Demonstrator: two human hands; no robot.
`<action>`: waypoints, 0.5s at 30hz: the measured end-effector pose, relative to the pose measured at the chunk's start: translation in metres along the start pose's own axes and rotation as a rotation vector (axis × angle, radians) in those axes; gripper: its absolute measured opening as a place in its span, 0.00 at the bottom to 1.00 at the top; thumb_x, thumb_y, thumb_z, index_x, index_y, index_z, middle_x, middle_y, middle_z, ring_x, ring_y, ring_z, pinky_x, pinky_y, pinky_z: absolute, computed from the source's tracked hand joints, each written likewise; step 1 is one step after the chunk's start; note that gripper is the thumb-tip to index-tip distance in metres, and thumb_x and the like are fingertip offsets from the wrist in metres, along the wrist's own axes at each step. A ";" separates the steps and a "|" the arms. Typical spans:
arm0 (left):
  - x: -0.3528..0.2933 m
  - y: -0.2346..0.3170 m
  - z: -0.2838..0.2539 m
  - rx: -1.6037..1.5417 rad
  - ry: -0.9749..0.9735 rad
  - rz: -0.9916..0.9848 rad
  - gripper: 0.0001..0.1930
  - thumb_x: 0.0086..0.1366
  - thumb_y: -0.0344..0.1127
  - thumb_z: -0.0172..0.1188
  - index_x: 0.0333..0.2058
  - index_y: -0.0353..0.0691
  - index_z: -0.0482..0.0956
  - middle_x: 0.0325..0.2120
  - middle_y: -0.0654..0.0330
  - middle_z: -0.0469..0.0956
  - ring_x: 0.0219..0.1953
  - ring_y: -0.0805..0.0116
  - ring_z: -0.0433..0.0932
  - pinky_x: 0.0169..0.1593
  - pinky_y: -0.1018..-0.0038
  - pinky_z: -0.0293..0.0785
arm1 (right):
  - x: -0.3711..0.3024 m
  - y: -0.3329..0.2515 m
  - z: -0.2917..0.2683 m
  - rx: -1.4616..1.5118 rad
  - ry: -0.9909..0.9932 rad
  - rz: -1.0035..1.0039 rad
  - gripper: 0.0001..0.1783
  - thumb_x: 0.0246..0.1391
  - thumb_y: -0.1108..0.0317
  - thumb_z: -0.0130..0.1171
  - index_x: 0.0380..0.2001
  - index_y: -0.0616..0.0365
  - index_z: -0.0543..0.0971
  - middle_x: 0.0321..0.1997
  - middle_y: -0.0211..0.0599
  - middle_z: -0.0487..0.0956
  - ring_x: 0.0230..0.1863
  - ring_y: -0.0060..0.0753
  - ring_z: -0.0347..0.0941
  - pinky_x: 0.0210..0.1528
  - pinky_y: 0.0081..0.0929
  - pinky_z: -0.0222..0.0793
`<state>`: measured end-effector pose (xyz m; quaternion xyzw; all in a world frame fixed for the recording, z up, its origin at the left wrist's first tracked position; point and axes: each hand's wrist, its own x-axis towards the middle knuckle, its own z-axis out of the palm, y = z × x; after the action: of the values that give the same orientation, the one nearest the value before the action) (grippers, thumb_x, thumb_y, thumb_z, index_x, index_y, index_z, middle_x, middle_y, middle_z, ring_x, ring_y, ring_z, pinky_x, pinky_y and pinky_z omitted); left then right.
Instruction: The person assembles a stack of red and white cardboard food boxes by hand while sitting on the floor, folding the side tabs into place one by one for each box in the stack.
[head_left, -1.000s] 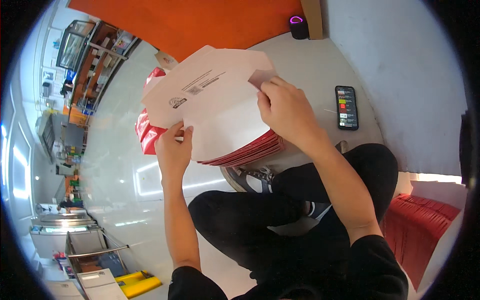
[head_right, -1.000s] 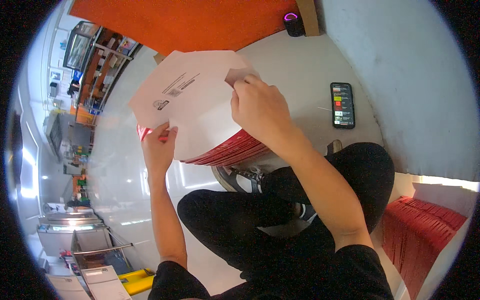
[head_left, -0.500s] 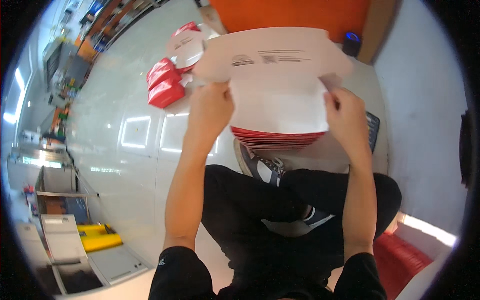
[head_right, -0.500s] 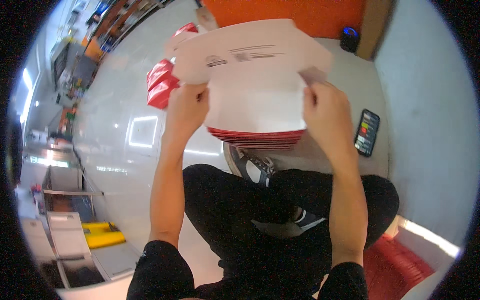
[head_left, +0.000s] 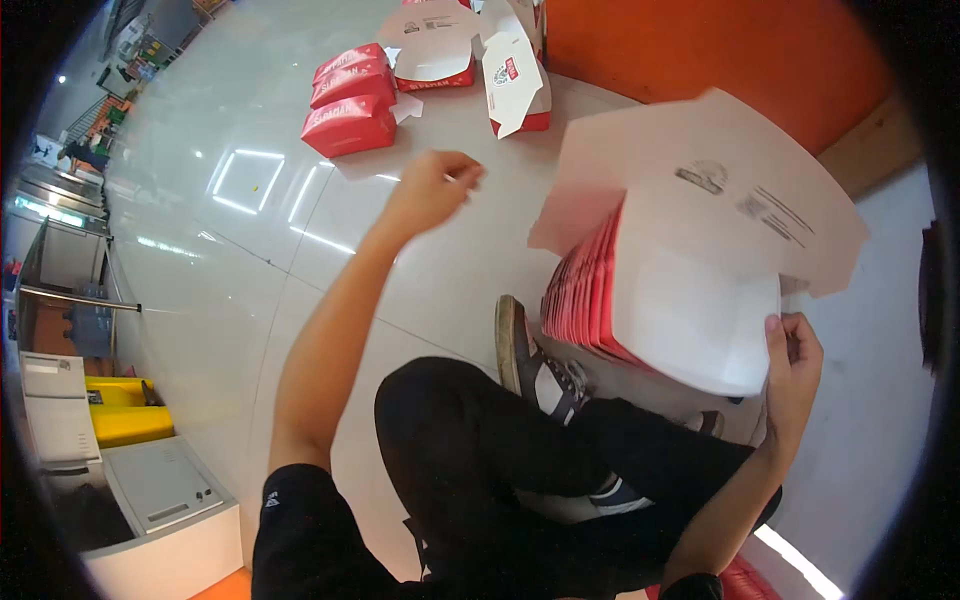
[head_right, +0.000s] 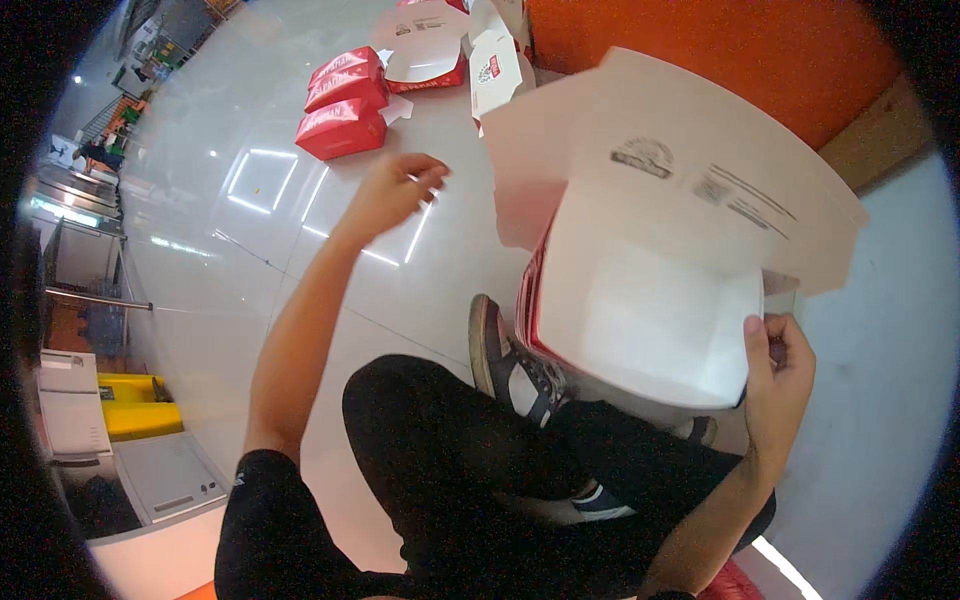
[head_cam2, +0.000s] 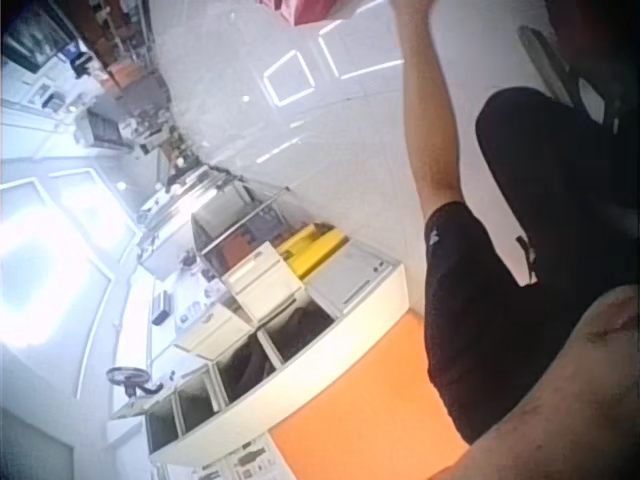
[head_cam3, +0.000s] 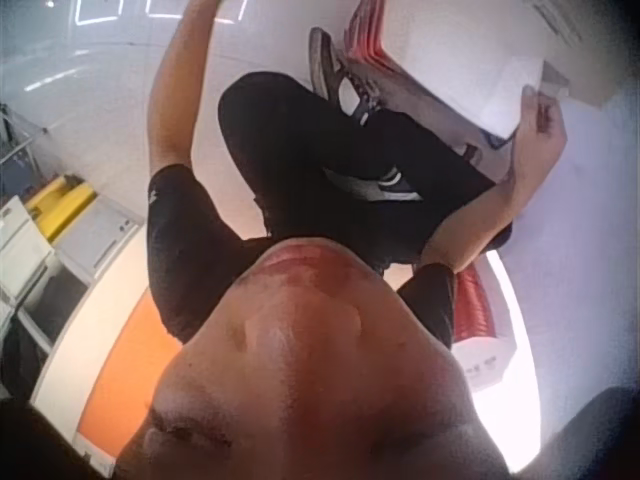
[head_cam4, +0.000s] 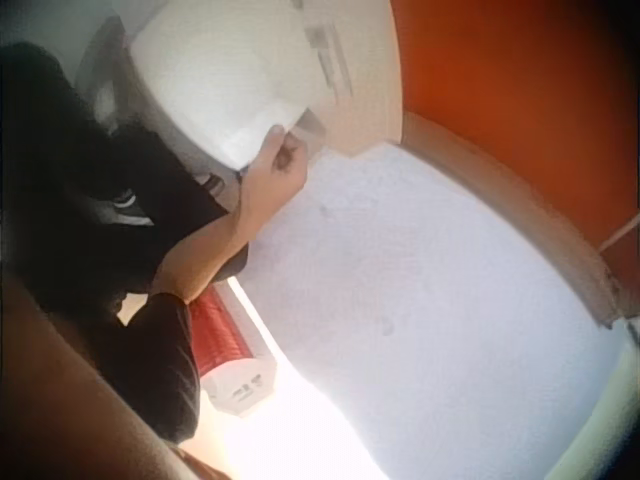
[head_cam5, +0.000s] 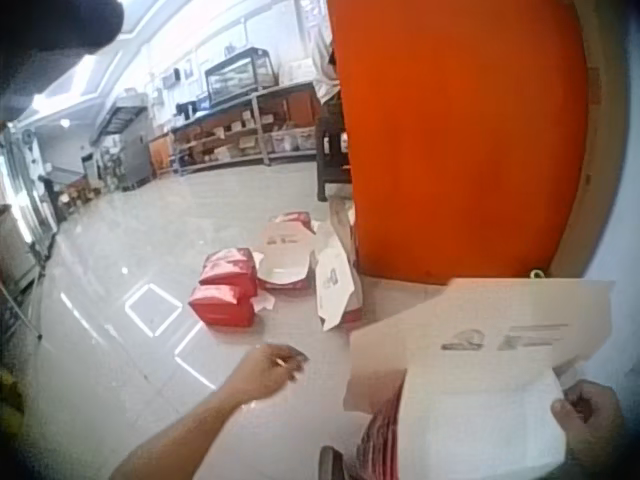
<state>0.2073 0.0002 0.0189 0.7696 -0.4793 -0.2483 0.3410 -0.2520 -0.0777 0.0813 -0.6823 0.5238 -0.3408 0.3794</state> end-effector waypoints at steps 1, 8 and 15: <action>0.020 -0.042 -0.015 0.120 0.106 0.111 0.14 0.66 0.40 0.61 0.40 0.35 0.87 0.29 0.52 0.86 0.34 0.61 0.87 0.40 0.65 0.81 | 0.002 0.004 0.002 0.027 -0.026 0.024 0.16 0.67 0.65 0.61 0.27 0.61 0.72 0.26 0.22 0.69 0.30 0.16 0.62 0.34 0.18 0.59; 0.143 -0.171 -0.083 1.049 0.393 -0.055 0.41 0.57 0.30 0.62 0.71 0.49 0.61 0.70 0.46 0.61 0.69 0.39 0.63 0.66 0.52 0.69 | 0.019 0.050 -0.018 0.083 0.046 -0.055 0.26 0.63 0.48 0.63 0.32 0.66 0.75 0.33 0.28 0.73 0.37 0.21 0.65 0.40 0.23 0.62; 0.163 -0.184 -0.095 0.764 -0.013 -0.408 0.54 0.47 0.46 0.75 0.73 0.51 0.57 0.72 0.48 0.59 0.72 0.35 0.55 0.69 0.41 0.62 | 0.018 0.055 -0.004 0.130 -0.007 -0.018 0.44 0.60 0.36 0.58 0.50 0.78 0.76 0.45 0.43 0.79 0.47 0.29 0.73 0.52 0.28 0.67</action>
<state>0.4477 -0.0633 -0.0694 0.9180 -0.3770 -0.1201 -0.0274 -0.2761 -0.1052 0.0366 -0.6622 0.4930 -0.3751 0.4216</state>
